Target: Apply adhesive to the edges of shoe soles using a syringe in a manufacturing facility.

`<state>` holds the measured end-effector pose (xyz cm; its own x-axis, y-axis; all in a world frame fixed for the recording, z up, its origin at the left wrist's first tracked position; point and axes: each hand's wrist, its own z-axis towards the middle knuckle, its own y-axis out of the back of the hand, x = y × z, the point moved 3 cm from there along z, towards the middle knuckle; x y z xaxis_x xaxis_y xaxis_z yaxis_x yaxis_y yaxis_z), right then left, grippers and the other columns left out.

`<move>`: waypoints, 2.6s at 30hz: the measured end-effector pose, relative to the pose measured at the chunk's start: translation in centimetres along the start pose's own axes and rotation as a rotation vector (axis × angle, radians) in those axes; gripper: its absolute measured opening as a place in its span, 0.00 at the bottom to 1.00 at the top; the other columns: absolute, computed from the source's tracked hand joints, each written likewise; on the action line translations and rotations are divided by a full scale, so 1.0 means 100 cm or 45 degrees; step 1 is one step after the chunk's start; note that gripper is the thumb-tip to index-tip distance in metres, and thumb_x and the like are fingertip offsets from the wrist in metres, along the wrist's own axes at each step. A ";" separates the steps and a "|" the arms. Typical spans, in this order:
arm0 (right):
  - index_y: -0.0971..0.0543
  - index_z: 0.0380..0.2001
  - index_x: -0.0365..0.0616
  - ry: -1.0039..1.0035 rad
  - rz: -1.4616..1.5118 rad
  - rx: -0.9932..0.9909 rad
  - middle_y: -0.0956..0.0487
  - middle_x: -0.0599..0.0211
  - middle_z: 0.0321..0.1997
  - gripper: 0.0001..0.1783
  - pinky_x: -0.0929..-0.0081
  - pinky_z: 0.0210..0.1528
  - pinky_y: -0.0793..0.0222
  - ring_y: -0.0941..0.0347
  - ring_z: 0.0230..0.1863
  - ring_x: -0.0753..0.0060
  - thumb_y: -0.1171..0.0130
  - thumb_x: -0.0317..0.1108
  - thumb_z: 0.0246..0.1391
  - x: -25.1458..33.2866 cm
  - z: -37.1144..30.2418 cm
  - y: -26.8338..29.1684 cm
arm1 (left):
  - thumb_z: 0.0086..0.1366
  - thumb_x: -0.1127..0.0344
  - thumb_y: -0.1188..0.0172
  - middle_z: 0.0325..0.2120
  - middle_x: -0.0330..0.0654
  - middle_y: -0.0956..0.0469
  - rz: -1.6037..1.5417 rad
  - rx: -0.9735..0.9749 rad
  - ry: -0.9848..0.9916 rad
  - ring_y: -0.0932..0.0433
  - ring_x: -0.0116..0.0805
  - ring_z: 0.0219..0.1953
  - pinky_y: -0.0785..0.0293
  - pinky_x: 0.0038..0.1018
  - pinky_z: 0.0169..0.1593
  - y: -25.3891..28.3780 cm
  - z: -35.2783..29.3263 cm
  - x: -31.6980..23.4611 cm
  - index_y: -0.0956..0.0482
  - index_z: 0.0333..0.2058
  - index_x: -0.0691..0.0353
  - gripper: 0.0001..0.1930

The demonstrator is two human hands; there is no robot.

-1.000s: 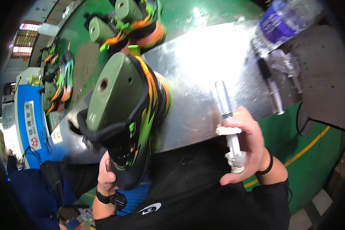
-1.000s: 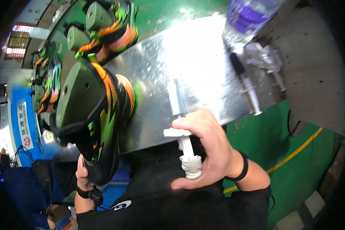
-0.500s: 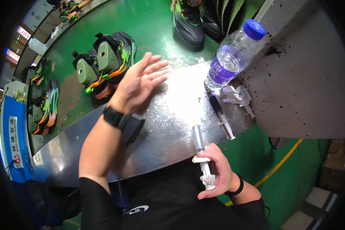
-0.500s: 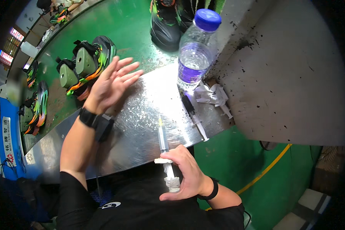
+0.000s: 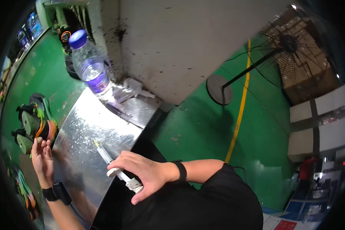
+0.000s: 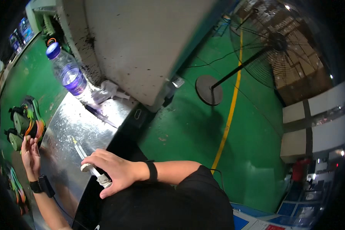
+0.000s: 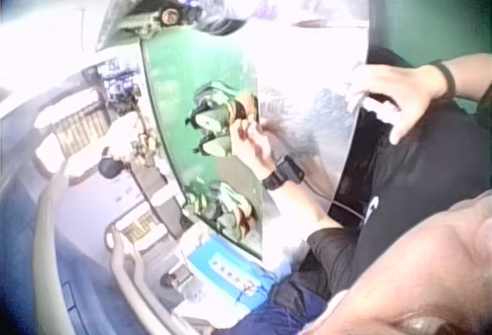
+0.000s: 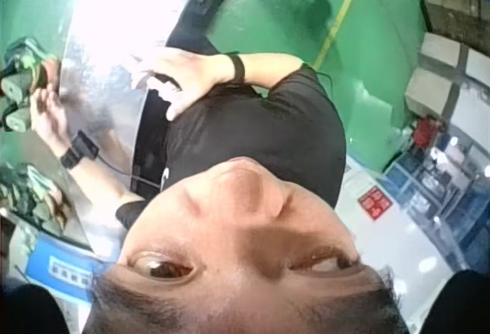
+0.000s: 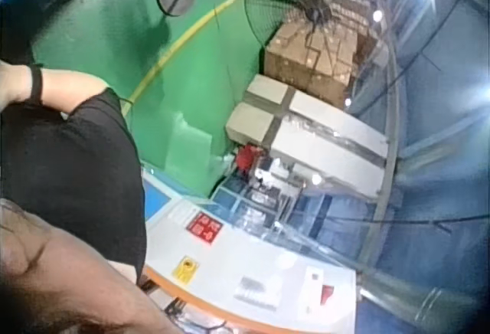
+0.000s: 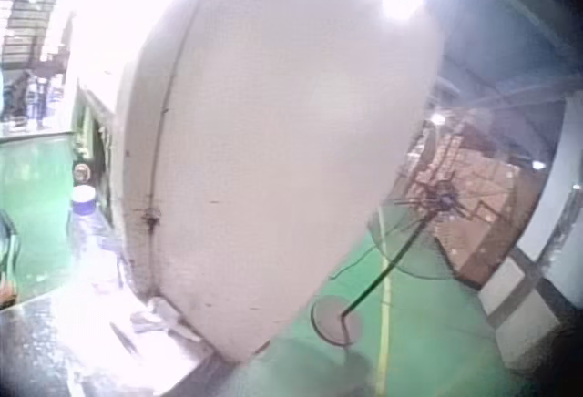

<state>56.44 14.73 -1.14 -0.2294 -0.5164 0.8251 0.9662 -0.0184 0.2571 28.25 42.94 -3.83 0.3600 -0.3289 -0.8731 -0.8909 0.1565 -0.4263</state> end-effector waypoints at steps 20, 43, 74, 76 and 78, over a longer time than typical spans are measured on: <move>0.38 0.54 0.38 -0.078 -0.048 0.086 0.32 0.58 0.47 0.52 0.66 0.50 0.40 0.36 0.46 0.57 0.29 0.58 0.29 -0.010 -0.007 -0.013 | 0.65 0.64 0.50 0.17 0.47 0.27 0.849 0.304 0.215 0.26 0.35 0.18 0.31 0.22 0.20 -0.073 -0.247 0.003 0.28 0.27 0.68 0.12; 0.40 0.58 0.37 -0.477 0.019 0.202 0.27 0.57 0.43 0.55 0.74 0.39 0.32 0.29 0.38 0.68 0.28 0.57 0.31 -0.014 0.004 -0.005 | 0.58 0.41 0.43 0.28 0.42 0.23 0.990 -0.189 0.070 0.27 0.22 0.15 0.36 0.16 0.16 0.059 -0.066 -0.021 0.26 0.38 0.68 0.29; 0.33 0.49 0.41 -0.091 1.148 0.341 0.24 0.49 0.38 0.44 0.69 0.39 0.43 0.33 0.35 0.64 0.42 0.69 0.41 0.039 0.096 -0.079 | 0.48 0.60 0.37 0.42 0.45 0.26 -0.340 0.115 -0.180 0.25 0.35 0.43 0.27 0.29 0.47 0.022 -0.145 -0.024 0.35 0.52 0.66 0.32; 0.32 0.49 0.41 -0.126 1.164 0.372 0.24 0.48 0.38 0.44 0.70 0.38 0.43 0.33 0.36 0.63 0.41 0.68 0.42 0.039 0.097 -0.087 | 0.47 0.61 0.37 0.43 0.44 0.26 -0.334 0.086 -0.193 0.25 0.35 0.43 0.28 0.29 0.48 0.031 -0.147 -0.022 0.35 0.53 0.66 0.33; 0.32 0.50 0.41 -0.125 1.159 0.366 0.24 0.48 0.39 0.44 0.70 0.38 0.43 0.33 0.36 0.63 0.41 0.68 0.42 0.035 0.095 -0.093 | 0.45 0.61 0.36 0.43 0.43 0.27 -0.260 0.050 -0.194 0.26 0.34 0.43 0.29 0.29 0.48 0.035 -0.149 -0.021 0.35 0.53 0.66 0.35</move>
<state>45.54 21.24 4.14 0.5736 -0.1547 0.8044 0.7158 0.5720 -0.4005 20.22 30.37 0.05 0.5718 -0.2134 -0.7922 -0.7850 0.1385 -0.6039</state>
